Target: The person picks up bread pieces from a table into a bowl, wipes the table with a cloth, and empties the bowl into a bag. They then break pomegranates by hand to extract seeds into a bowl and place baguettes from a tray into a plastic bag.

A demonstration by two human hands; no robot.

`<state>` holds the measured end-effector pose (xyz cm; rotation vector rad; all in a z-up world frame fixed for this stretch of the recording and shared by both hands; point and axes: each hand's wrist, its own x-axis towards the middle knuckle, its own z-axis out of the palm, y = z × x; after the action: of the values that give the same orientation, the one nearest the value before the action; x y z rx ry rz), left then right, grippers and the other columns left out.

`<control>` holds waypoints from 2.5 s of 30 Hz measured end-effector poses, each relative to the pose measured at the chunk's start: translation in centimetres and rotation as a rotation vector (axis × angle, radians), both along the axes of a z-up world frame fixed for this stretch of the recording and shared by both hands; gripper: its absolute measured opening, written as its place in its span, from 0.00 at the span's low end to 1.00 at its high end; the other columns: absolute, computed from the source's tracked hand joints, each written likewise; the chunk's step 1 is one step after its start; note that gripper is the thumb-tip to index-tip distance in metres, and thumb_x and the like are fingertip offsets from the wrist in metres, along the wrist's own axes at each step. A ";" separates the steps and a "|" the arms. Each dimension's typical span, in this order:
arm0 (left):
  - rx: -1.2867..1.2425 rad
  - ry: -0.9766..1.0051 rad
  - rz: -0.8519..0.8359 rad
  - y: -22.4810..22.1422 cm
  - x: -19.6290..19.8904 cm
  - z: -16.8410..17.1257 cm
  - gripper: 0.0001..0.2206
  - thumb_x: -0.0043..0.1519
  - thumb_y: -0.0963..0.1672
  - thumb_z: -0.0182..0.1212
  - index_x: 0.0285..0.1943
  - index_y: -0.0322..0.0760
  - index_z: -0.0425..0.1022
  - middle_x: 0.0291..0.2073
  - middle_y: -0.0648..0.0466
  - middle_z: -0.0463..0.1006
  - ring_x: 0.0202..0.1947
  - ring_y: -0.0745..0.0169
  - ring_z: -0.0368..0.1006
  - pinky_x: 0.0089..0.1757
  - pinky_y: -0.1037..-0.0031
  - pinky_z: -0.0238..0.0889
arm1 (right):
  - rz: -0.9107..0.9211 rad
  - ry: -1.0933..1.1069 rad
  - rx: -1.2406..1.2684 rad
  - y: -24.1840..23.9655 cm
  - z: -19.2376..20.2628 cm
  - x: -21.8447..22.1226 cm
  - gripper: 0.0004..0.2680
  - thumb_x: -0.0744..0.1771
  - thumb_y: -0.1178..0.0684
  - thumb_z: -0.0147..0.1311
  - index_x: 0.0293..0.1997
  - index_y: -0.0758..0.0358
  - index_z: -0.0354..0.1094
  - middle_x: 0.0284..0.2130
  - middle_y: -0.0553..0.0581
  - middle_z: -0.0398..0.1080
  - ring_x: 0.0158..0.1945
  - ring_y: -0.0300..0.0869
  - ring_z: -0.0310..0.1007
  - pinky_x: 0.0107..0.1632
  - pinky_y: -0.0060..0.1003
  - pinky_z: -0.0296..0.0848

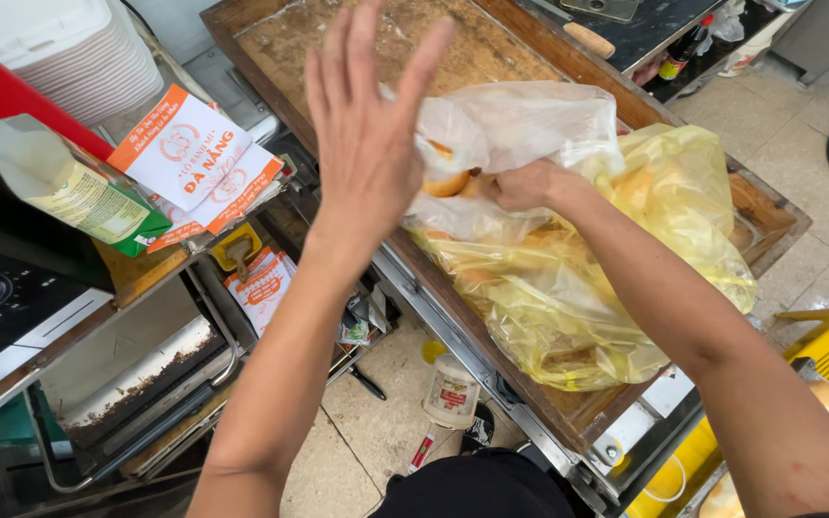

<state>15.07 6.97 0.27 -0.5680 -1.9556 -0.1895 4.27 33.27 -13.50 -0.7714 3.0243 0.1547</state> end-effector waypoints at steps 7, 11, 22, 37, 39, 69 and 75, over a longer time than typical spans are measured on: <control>-0.214 -0.710 -0.735 6.9 1.4 -4.8 0.12 0.66 0.49 0.58 0.41 0.36 0.78 0.27 0.46 0.80 0.29 0.49 0.77 0.35 0.61 0.70 | -0.117 -0.224 0.083 -1.3 0.1 -2.4 0.18 0.66 0.49 0.54 0.65 0.49 0.64 0.64 0.54 0.64 0.69 0.50 0.61 0.65 0.53 0.66; -0.052 -0.632 -0.291 5.8 -8.5 -9.4 0.10 0.62 0.44 0.57 0.38 0.34 0.82 0.32 0.40 0.82 0.36 0.38 0.78 0.41 0.52 0.72 | -0.170 -0.172 0.116 -1.4 1.8 -3.6 0.22 0.62 0.50 0.63 0.64 0.56 0.63 0.62 0.62 0.62 0.69 0.56 0.56 0.66 0.49 0.63; -0.468 -0.489 -0.198 3.2 -20.3 -19.1 0.27 0.56 0.52 0.57 0.64 0.39 0.74 0.53 0.38 0.77 0.53 0.35 0.73 0.46 0.36 0.64 | -0.239 -0.342 0.113 -0.2 3.4 -5.7 0.34 0.58 0.53 0.70 0.73 0.51 0.55 0.60 0.59 0.72 0.64 0.53 0.69 0.63 0.46 0.69; -0.179 -0.763 -0.132 2.7 -24.1 -18.3 0.24 0.60 0.51 0.59 0.63 0.35 0.74 0.53 0.43 0.79 0.54 0.45 0.75 0.49 0.50 0.68 | -0.099 -0.333 -0.153 3.3 1.6 -8.0 0.31 0.55 0.44 0.65 0.66 0.51 0.61 0.52 0.63 0.73 0.57 0.56 0.70 0.57 0.49 0.71; -0.151 -0.774 -0.161 2.3 -24.1 -17.8 0.24 0.61 0.50 0.59 0.63 0.35 0.74 0.53 0.43 0.79 0.54 0.46 0.75 0.49 0.52 0.68 | -0.095 -0.125 -0.023 3.3 2.0 -7.1 0.25 0.56 0.39 0.67 0.58 0.52 0.71 0.51 0.61 0.74 0.57 0.54 0.72 0.58 0.48 0.72; 1.500 -1.235 -1.071 4.9 -20.5 -18.0 0.26 0.61 0.52 0.65 0.66 0.38 0.68 0.53 0.53 0.76 0.52 0.62 0.73 0.50 0.67 0.69 | -0.173 0.099 -0.362 0.6 -12.8 -23.5 0.18 0.67 0.44 0.59 0.61 0.59 0.69 0.65 0.64 0.63 0.67 0.57 0.57 0.65 0.47 0.62; 1.594 -1.295 -1.213 5.4 -21.9 -17.7 0.27 0.62 0.52 0.64 0.66 0.35 0.68 0.56 0.50 0.76 0.54 0.55 0.73 0.53 0.62 0.71 | -0.278 -0.202 -0.778 0.3 -1.1 -15.2 0.22 0.64 0.37 0.60 0.58 0.61 0.71 0.55 0.58 0.70 0.56 0.48 0.67 0.56 0.41 0.68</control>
<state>-6.81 12.33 -17.42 -0.3706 -1.3625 -3.0504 -10.97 33.53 -14.56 -0.3177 2.9010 -1.0743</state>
